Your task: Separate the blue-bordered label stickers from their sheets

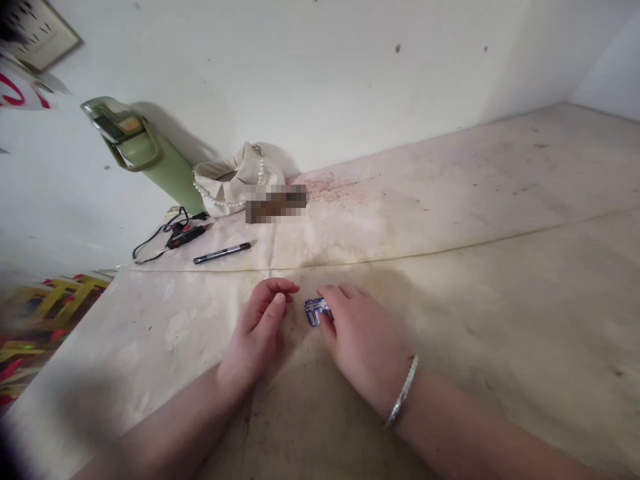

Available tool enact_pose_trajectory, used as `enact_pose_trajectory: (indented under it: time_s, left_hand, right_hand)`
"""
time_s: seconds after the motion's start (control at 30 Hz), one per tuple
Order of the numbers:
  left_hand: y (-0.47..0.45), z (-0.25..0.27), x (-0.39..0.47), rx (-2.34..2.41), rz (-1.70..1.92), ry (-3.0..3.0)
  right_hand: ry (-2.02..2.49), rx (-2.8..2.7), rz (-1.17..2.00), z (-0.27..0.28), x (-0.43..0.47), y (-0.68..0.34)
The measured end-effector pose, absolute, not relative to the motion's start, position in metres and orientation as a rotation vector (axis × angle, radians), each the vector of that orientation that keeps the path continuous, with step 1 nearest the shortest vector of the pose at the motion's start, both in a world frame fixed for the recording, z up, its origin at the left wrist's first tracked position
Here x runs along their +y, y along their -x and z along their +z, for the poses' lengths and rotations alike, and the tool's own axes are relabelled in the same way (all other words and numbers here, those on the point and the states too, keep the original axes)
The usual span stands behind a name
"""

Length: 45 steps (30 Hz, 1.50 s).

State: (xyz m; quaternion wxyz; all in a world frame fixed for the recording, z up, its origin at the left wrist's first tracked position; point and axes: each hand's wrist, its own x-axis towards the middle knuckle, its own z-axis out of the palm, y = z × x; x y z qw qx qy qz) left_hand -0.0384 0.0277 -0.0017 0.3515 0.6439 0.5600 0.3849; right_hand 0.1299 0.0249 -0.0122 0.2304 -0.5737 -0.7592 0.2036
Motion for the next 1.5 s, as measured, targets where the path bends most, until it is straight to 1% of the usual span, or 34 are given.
enact_pose_trajectory:
  time_s: [0.13, 0.23, 0.3, 0.37, 0.47, 0.53, 0.6, 0.9, 1.13, 1.2, 1.27, 1.37, 1.43, 1.5]
  left_hand:
    - [0.039, -0.005, 0.028, 1.463, 1.021, -1.629]
    - [0.041, -0.005, 0.028, 1.510, 0.994, -1.708]
    - [0.042, -0.003, 0.026, 1.540, 0.928, -1.898]
    - [0.040, 0.001, 0.023, 1.478, 0.775, -2.185]
    - [0.036, 0.003, 0.018, 1.228, 0.348, -2.531]
    - [0.032, 0.002, 0.015, 1.108, 0.088, -2.617]
    - [0.031, -0.001, 0.013, 1.097, -0.035, -2.638]
    - [0.033, -0.001, 0.018, 1.278, -0.110, -2.613]
    - [0.025, 0.011, -0.004, 0.900, -0.078, -2.592]
    - [0.024, 0.012, -0.005, 0.884, -0.063, -2.590]
    - [0.025, 0.011, -0.001, 1.017, -0.064, -2.591]
    - [0.028, 0.009, 0.011, 1.380, -0.102, -2.565]
    - [0.029, 0.009, 0.018, 1.449, -0.165, -2.558]
    - [0.029, 0.008, 0.021, 1.412, -0.224, -2.575]
  right_hand:
    - [1.563, -2.029, 0.457, -0.015, 0.030, -0.134]
    - [1.523, -1.830, 0.496, -0.017, 0.036, -0.138]
    - [1.537, -1.629, 0.566, -0.019, 0.039, -0.140]
    - [1.561, -1.453, 0.646, -0.020, 0.042, -0.141]
    - [1.556, -1.363, 0.705, -0.021, 0.042, -0.141]
    - [1.543, -1.376, 0.700, -0.022, 0.041, -0.140]
    - [1.537, -1.388, 0.690, -0.023, 0.041, -0.139]
    - [1.531, -1.389, 0.714, -0.024, 0.040, -0.138]
    - [1.487, -1.376, 0.720, -0.023, 0.040, -0.137]
    - [1.489, -1.377, 0.727, -0.023, 0.040, -0.137]
    - [1.486, -1.376, 0.723, -0.023, 0.040, -0.137]
    - [1.480, -1.375, 0.709, -0.023, 0.041, -0.137]
    - [1.478, -1.371, 0.711, -0.024, 0.042, -0.136]
    - [1.474, -1.362, 0.723, -0.024, 0.043, -0.136]
